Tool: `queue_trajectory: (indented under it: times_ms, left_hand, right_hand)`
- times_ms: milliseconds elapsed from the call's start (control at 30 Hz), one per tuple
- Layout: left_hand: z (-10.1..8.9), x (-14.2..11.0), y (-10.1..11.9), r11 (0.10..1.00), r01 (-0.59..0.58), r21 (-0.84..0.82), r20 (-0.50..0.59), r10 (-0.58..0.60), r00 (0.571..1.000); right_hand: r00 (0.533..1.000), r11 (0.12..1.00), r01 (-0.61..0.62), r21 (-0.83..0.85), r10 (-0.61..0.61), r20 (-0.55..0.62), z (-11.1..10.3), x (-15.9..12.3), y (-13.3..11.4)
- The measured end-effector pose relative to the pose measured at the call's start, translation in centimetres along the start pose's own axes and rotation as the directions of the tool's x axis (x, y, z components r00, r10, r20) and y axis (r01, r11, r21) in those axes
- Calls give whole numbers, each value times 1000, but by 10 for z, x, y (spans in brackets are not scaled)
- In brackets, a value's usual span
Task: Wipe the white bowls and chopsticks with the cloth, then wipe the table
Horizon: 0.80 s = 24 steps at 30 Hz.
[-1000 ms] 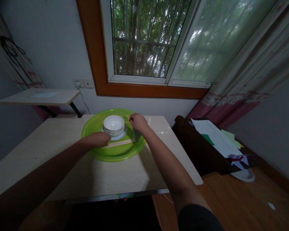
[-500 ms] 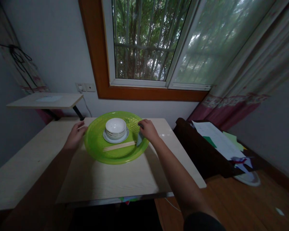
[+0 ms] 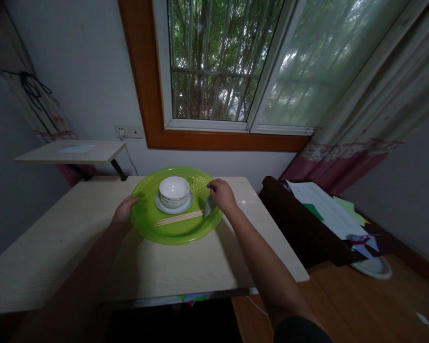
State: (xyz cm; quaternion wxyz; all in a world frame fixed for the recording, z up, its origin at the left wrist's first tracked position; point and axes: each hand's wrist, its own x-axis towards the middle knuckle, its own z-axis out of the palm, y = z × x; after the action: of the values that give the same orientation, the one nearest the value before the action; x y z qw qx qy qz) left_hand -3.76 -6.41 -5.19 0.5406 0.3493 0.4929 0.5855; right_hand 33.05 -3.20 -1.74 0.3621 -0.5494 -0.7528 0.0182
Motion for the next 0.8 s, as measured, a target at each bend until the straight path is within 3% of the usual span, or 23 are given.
queue_trajectory:
  times_ms: [200,333,433,600,800]
  left_hand:
    - [19,6,-11,1000,-19,-17,34,20,999]
    - [35,15,-24,998,-35,-48,91,40,995]
    - [48,17,-31,991,-32,-130,67,41,997]
    - [74,16,-39,982,-19,-190,115,42,992]
    - [115,24,-62,990,-54,-132,95,66,993]
  right_hand:
    - [988,978,131,164,-115,-103,-6,-1,-34]
    - [978,958,172,230,-139,-155,-11,-4,-40]
    - [974,955,142,262,-88,-208,-17,-7,-32]
    - [961,955,51,292,33,-276,-29,-15,-14]
    - [956,957,-126,263,188,-226,-40,-22,9]
